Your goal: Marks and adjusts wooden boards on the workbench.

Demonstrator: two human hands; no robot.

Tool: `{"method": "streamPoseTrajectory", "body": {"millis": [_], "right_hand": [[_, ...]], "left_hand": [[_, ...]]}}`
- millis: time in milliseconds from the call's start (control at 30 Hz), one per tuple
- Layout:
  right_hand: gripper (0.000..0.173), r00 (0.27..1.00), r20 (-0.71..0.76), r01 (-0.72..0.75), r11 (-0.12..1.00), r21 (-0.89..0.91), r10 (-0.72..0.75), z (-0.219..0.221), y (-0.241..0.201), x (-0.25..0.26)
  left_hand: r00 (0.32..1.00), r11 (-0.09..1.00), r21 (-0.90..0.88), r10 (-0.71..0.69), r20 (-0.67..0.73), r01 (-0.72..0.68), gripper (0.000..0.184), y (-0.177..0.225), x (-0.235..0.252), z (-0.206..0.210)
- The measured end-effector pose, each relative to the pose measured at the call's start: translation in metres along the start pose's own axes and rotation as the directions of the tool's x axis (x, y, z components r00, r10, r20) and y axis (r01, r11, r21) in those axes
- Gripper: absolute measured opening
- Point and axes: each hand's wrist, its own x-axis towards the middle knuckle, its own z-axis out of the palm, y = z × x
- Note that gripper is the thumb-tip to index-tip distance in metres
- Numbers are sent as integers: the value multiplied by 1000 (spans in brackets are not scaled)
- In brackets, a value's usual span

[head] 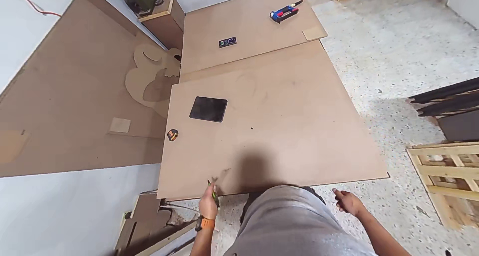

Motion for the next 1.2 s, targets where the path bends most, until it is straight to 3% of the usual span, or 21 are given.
{"method": "streamPoseTrajectory", "body": {"millis": [67,167,267,367,467,533,633,767,867,1033,1100,1200], "right_hand": [[60,1000,4,-19,999,29,19,-10,13,5],[59,999,12,-49,994,98,48,-14,35,10],[57,996,14,-91,979,182,90,-7,66,7],[57,992,1,-125,964,235,128,2,92,-4],[56,987,-32,-147,957,251,160,13,115,-18],[57,981,-52,-166,954,248,185,22,128,-30],[57,973,-72,-194,946,260,219,29,128,-50],[53,984,25,-178,954,240,177,34,100,-61],[53,990,141,-27,991,132,8,24,41,-61],[54,953,254,204,968,-144,-163,12,-73,-47],[49,931,275,304,928,-216,-240,15,-113,-45],[48,909,166,416,826,-379,-382,25,-159,-44]], "left_hand": [[999,992,-125,-36,-38,31,38,30,13,-8],[942,892,-324,-250,223,314,38,88,50,-13],[871,827,-371,-256,419,422,38,140,92,3],[878,764,-486,-217,427,426,39,189,141,21],[896,512,-736,-223,384,443,45,230,190,20],[901,434,-790,-232,366,433,46,239,210,17],[905,563,-716,-167,391,414,43,223,203,14],[888,685,-598,-165,429,416,38,165,137,25],[853,630,-595,-236,466,499,38,111,70,36],[788,400,-689,-432,439,604,46,37,-14,39],[792,384,-720,-476,382,578,48,10,-27,34],[808,432,-713,-489,330,552,45,-27,-33,21]]}}
